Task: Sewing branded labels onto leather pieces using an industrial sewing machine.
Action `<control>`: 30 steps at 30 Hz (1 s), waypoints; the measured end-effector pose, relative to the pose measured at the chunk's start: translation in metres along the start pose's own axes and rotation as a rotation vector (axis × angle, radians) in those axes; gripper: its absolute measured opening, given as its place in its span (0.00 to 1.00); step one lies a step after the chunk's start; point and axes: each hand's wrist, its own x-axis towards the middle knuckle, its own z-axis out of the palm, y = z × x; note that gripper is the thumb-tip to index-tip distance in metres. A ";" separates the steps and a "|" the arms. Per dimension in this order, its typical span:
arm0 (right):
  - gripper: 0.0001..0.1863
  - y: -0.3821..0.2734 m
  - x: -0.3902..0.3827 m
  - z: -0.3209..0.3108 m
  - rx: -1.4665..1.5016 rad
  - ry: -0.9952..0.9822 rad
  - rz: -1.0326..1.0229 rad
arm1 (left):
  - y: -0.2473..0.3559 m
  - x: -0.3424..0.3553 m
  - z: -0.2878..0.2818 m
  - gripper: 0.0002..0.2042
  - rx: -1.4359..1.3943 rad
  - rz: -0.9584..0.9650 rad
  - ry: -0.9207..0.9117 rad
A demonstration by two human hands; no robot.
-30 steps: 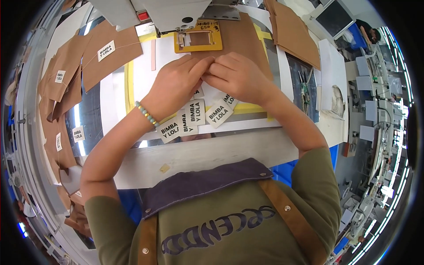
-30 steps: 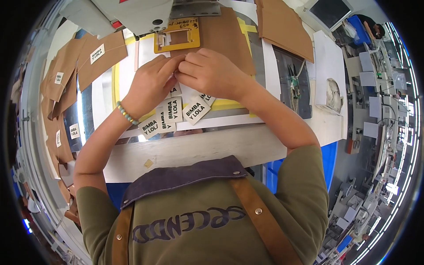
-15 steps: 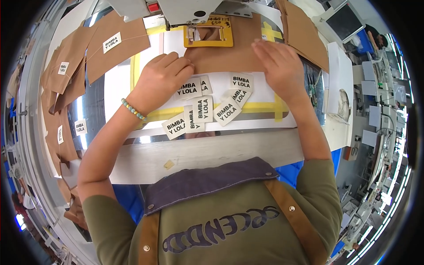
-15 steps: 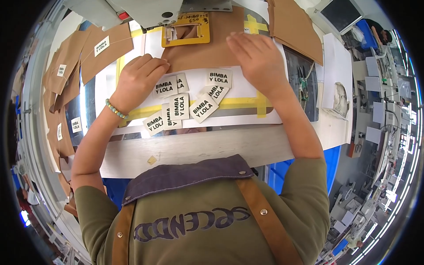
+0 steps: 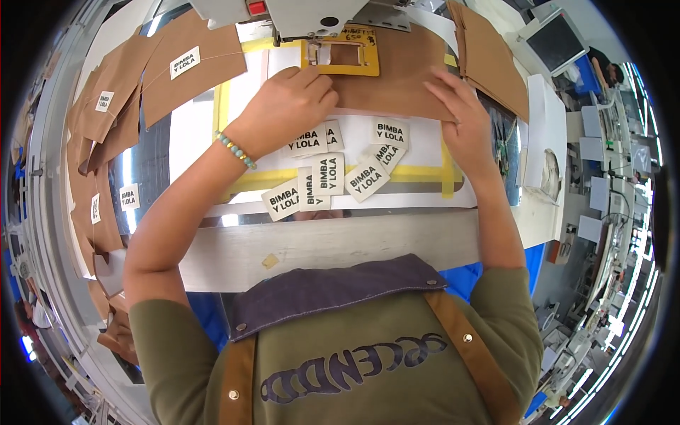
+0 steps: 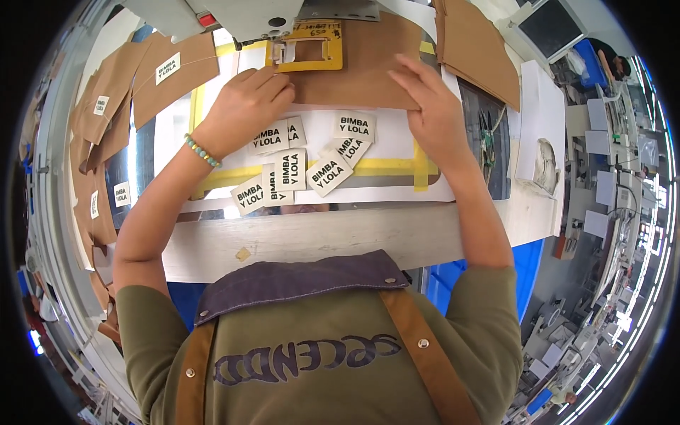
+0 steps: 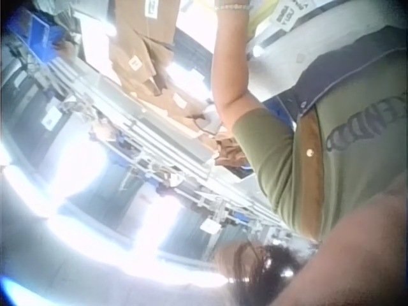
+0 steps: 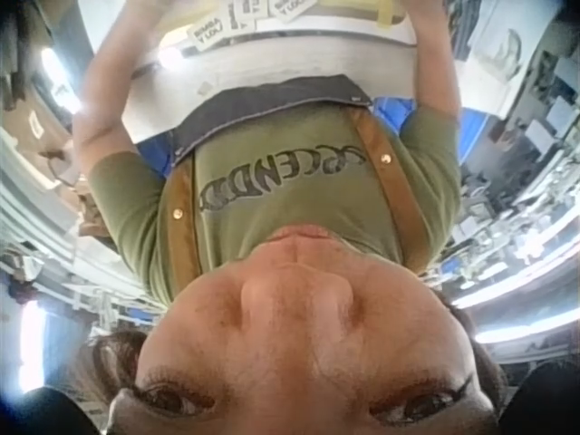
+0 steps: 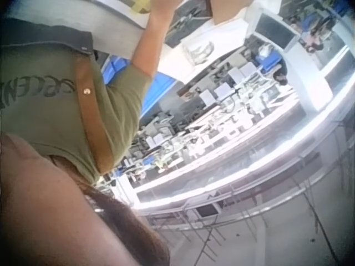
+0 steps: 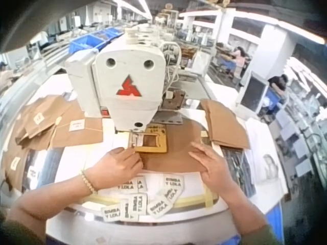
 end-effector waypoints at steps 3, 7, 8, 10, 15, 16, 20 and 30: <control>0.28 0.002 0.006 0.011 0.070 -0.080 -0.048 | -0.007 -0.014 -0.007 0.10 0.077 -0.006 -0.039; 0.28 0.009 0.017 0.015 -0.011 -0.041 -0.159 | 0.000 -0.023 -0.018 0.12 0.030 -0.003 0.002; 0.28 0.007 0.020 0.013 -0.009 -0.043 -0.162 | 0.004 -0.022 -0.019 0.12 -0.019 -0.006 0.043; 0.27 0.003 0.025 0.005 -0.011 0.129 -0.127 | 0.009 -0.015 -0.019 0.13 0.000 0.014 0.041; 0.25 0.018 0.017 -0.005 -0.067 0.209 -0.115 | 0.009 0.012 -0.001 0.11 0.017 0.066 0.089; 0.25 0.022 0.014 -0.007 -0.087 0.216 -0.107 | 0.009 0.015 0.002 0.11 0.017 0.066 0.090; 0.26 0.027 0.006 -0.005 -0.086 0.154 -0.069 | 0.005 0.017 0.008 0.09 0.043 0.087 0.047; 0.30 0.014 0.022 0.033 0.009 -0.206 -0.181 | -0.017 -0.035 -0.020 0.12 0.199 -0.020 -0.094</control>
